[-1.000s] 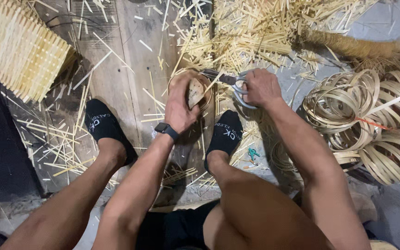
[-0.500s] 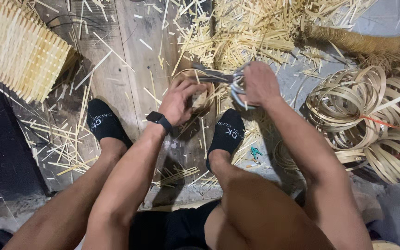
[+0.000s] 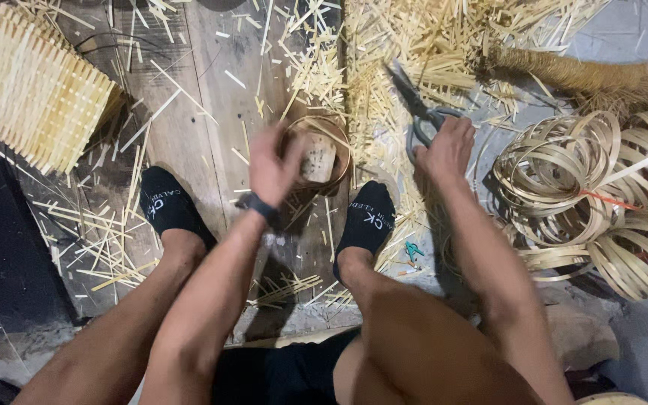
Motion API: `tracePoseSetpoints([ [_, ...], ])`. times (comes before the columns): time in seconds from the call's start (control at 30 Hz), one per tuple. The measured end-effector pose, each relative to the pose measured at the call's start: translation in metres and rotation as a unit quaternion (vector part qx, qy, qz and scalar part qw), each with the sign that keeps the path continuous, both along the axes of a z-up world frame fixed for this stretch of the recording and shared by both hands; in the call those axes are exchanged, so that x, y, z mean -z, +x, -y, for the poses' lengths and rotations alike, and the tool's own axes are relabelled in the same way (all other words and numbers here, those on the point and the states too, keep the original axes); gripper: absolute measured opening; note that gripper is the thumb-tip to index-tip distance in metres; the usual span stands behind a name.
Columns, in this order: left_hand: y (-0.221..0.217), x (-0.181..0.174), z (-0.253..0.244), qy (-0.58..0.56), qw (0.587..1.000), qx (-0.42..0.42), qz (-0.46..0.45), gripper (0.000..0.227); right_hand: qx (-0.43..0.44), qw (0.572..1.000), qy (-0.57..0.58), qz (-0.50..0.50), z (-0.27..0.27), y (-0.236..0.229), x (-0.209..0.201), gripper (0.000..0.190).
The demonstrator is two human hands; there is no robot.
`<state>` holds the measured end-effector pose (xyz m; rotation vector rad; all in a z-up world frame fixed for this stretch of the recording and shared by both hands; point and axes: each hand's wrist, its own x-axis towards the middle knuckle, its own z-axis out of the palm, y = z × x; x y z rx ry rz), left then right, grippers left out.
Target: The person assembles bamboo containers by fitting woven mats into circular frames and trimming the edges with scissors.
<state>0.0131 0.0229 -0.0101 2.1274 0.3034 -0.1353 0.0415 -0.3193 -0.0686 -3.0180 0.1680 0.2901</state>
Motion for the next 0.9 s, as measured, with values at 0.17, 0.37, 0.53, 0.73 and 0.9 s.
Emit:
tracePoseSetpoints([
  [0.17, 0.039, 0.061, -0.011, -0.018, 0.998, 0.044, -0.046, 0.03, 0.079, 0.905, 0.372, -0.192, -0.065, -0.008, -0.003, 0.036],
  [0.37, 0.047, 0.064, -0.001, -0.067, 0.984, 0.073, -0.15, 0.029, 0.072, 0.844, 0.509, -0.154, -0.105, -0.003, 0.013, 0.018],
  [0.53, 0.041, 0.067, 0.012, -0.076, 0.983, -0.01, -0.169, 0.022, 0.197, 0.791, 0.528, -0.236, -0.105, 0.005, 0.026, 0.012],
  [0.73, 0.029, 0.052, -0.001, -0.162, 0.957, -0.103, -0.218, 0.042, 0.252, 0.687, 0.592, -0.338, -0.092, -0.019, -0.007, 0.018],
  [0.9, -0.048, 0.052, -0.016, -0.585, 0.74, -0.187, -0.276, 0.03, 0.33, 0.597, 0.653, -0.329, -0.097, -0.044, -0.023, 0.014],
])
